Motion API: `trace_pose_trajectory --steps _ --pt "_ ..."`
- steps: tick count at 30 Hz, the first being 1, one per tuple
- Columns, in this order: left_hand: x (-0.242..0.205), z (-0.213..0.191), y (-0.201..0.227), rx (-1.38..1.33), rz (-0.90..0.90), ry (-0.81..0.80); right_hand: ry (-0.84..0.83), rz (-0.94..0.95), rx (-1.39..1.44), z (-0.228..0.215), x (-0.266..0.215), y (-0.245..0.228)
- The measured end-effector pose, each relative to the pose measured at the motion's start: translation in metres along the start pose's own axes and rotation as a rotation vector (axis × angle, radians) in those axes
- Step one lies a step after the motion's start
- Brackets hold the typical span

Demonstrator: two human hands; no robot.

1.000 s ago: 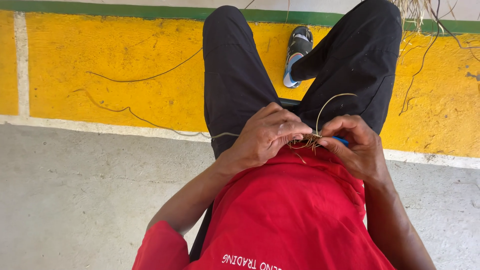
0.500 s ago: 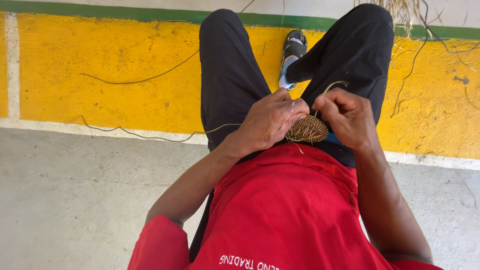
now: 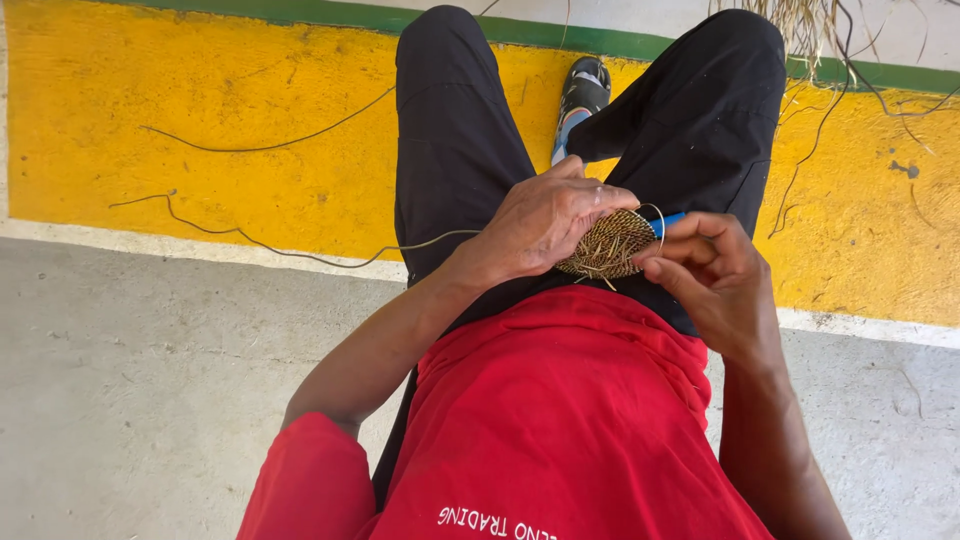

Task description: Weaving a small circular basket base or mat using long straw-like fibers.

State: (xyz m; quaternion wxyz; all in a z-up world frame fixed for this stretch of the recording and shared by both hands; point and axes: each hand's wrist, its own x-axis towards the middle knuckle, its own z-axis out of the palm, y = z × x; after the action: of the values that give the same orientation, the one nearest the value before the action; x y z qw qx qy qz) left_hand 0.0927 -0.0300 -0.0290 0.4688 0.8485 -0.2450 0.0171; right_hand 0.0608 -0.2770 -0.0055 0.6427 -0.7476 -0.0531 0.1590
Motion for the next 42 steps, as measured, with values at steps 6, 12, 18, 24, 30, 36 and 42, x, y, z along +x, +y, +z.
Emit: trace_pose_trajectory --steps 6,12,18,24,30,36,42 --pt "-0.005 -0.007 -0.018 0.082 0.265 0.215 -0.178 -0.566 -0.948 -0.007 0.048 -0.026" --pt "-0.028 -0.028 -0.013 -0.056 -0.299 0.071 -0.359 -0.595 -1.168 -0.023 0.063 0.002" --pt "-0.017 -0.019 0.004 -0.051 -0.109 0.18 -0.003 -0.291 -1.118 -0.023 0.009 -0.039" --pt "-0.011 -0.02 0.032 -0.021 -0.152 0.137 0.033 -0.11 -0.466 0.009 -0.029 -0.027" --pt "-0.023 -0.021 0.039 0.099 -0.09 0.2 -0.01 -0.321 -0.596 0.039 -0.017 -0.038" --pt "-0.031 -0.012 0.042 0.182 -0.046 0.183 -0.014 -0.089 -0.573 0.042 -0.023 -0.04" --pt "-0.038 -0.007 0.052 0.207 0.017 0.107 -0.05 -0.08 -0.585 0.038 -0.036 -0.048"
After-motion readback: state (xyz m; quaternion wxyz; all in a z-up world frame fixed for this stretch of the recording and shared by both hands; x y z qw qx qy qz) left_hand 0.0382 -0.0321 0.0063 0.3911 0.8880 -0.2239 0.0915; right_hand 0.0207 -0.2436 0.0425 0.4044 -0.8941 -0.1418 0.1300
